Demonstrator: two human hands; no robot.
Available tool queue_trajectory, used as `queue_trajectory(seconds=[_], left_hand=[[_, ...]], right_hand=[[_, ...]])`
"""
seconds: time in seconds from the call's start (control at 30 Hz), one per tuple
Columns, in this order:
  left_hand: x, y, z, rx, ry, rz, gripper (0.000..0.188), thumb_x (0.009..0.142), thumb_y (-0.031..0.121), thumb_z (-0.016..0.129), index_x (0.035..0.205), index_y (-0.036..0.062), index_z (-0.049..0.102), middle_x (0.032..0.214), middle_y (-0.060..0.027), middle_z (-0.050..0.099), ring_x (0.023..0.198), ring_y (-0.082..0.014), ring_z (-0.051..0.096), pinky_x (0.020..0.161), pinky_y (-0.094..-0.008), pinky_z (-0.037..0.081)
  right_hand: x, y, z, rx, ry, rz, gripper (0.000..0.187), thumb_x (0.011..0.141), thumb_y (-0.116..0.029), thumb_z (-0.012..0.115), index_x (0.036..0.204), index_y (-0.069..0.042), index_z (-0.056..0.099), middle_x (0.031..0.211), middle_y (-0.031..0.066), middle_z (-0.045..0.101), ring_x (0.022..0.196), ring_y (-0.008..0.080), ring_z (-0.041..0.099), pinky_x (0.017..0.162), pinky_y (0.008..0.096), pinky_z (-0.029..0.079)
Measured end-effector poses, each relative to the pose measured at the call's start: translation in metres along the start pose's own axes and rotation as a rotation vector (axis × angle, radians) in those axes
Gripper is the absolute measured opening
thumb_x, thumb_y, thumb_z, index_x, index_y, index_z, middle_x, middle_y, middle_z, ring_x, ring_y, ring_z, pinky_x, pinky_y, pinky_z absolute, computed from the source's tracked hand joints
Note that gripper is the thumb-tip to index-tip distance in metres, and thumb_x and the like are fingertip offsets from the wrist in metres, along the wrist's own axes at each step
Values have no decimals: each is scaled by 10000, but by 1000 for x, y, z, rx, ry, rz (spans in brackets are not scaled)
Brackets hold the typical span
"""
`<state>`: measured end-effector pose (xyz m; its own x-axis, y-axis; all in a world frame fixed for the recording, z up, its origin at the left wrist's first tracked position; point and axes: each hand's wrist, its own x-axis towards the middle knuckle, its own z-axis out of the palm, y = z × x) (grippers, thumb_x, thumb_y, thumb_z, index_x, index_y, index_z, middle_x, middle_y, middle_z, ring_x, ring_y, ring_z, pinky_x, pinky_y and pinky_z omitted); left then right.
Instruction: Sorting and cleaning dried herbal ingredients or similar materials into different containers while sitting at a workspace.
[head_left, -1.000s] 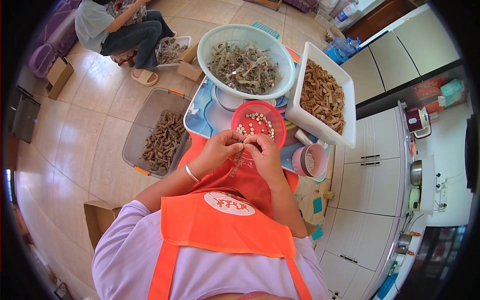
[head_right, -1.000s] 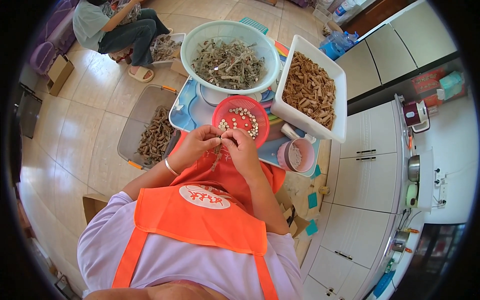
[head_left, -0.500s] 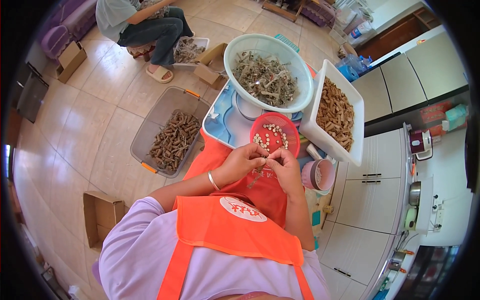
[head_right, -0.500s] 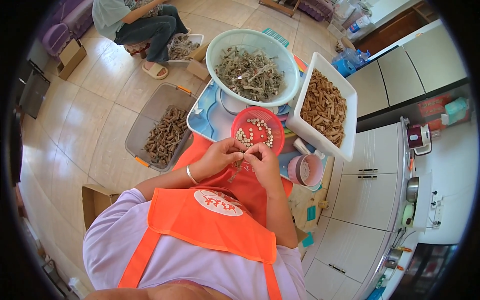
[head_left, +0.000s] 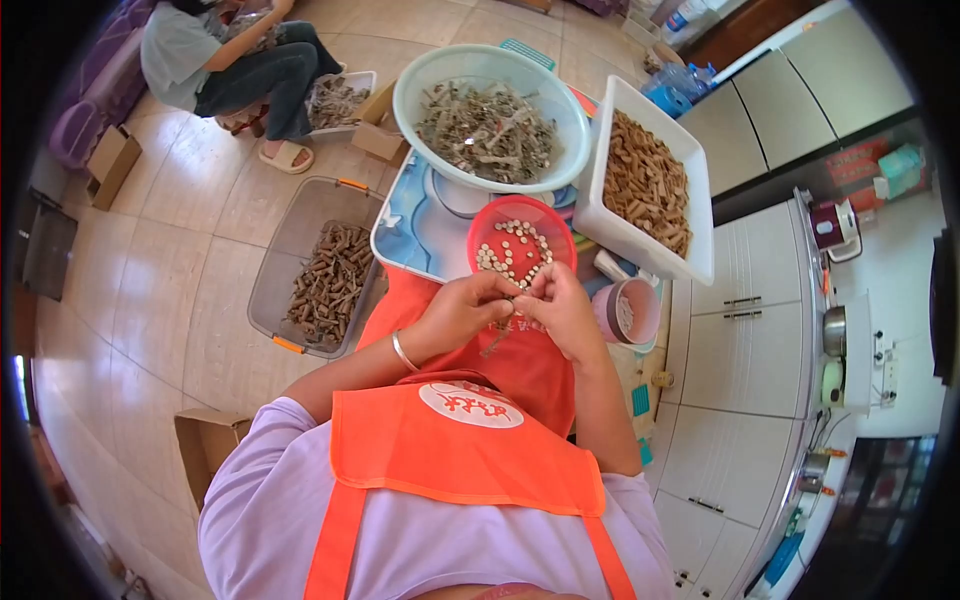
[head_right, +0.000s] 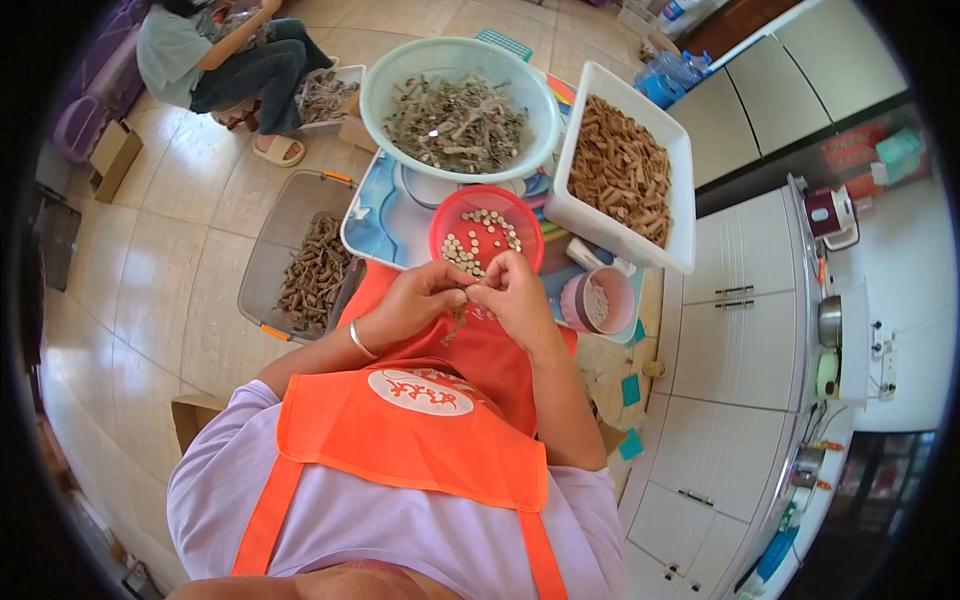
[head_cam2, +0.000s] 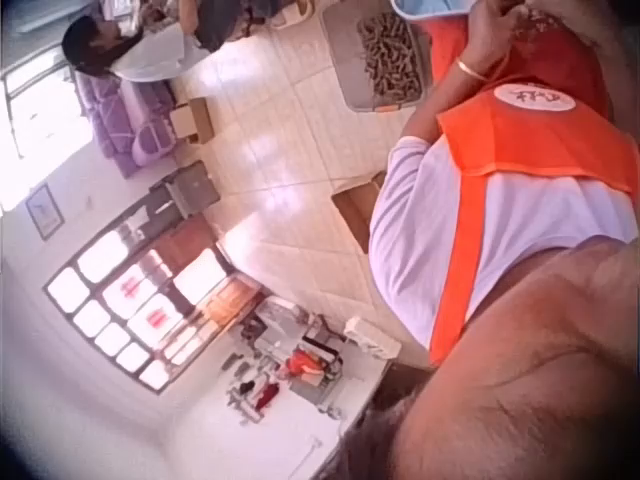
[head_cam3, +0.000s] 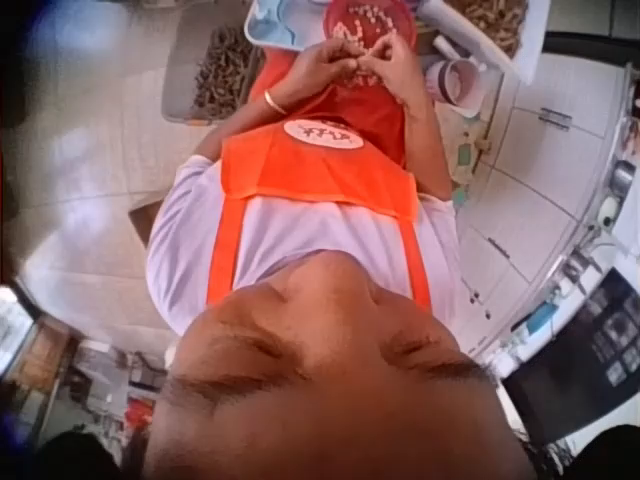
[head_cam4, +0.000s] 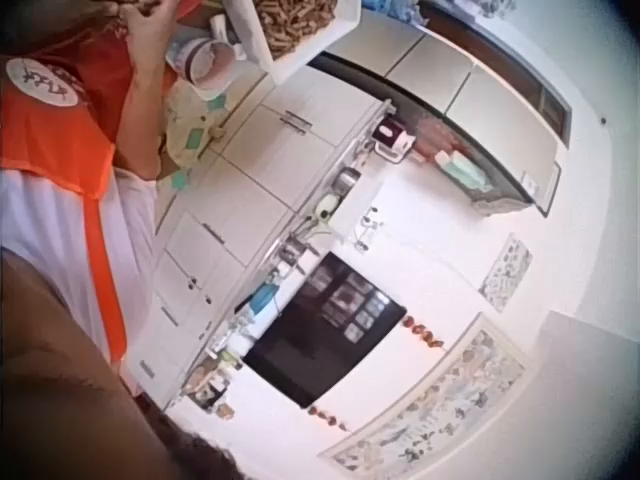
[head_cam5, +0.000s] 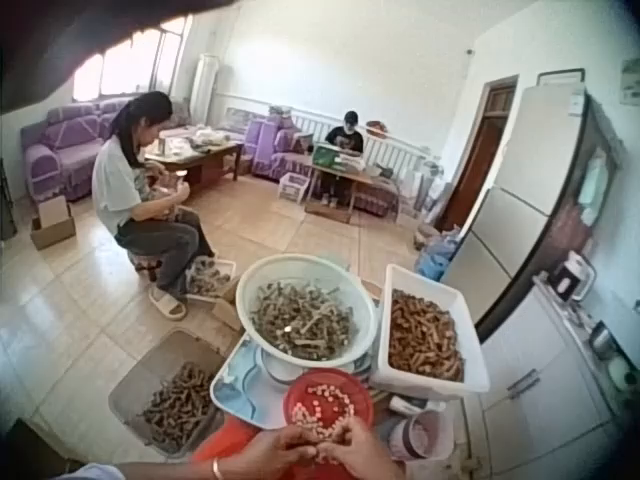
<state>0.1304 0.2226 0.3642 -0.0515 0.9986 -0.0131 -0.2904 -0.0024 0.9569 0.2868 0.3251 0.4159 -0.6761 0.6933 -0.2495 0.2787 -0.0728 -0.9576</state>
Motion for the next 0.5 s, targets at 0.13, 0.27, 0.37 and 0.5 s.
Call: queue_trajectory(seconds=[0.13,0.27,0.37,0.5], left_hand=[[4,-3,-2,-108,73,-18,161,964,0,556,1124,-14,548,1025,-82,661,871,-113,630,755,-262,536],[8,1,-2,-272,129,-86,149,979,31,506,1128,40,519,1069,-100,663,912,-146,638,799,-297,538],[6,6,-5,-374,164,-170,157,980,42,472,1123,65,532,1050,-80,657,945,-135,624,831,-286,506],[9,6,-7,-407,178,-223,149,997,57,469,1128,62,540,1040,-77,652,888,-128,610,794,-272,499]], right_hand=[[11,6,1,201,123,-97,276,825,-3,727,935,-41,477,794,31,604,675,81,582,551,208,456],[32,36,-8,-171,404,-321,175,840,10,683,950,-22,551,813,48,627,712,126,622,642,262,508],[31,42,-9,-220,425,-413,147,851,5,660,977,-14,587,878,87,649,764,174,641,704,299,522],[10,40,-38,-300,632,-426,111,854,0,651,961,-14,626,926,106,645,836,229,630,744,323,503]])
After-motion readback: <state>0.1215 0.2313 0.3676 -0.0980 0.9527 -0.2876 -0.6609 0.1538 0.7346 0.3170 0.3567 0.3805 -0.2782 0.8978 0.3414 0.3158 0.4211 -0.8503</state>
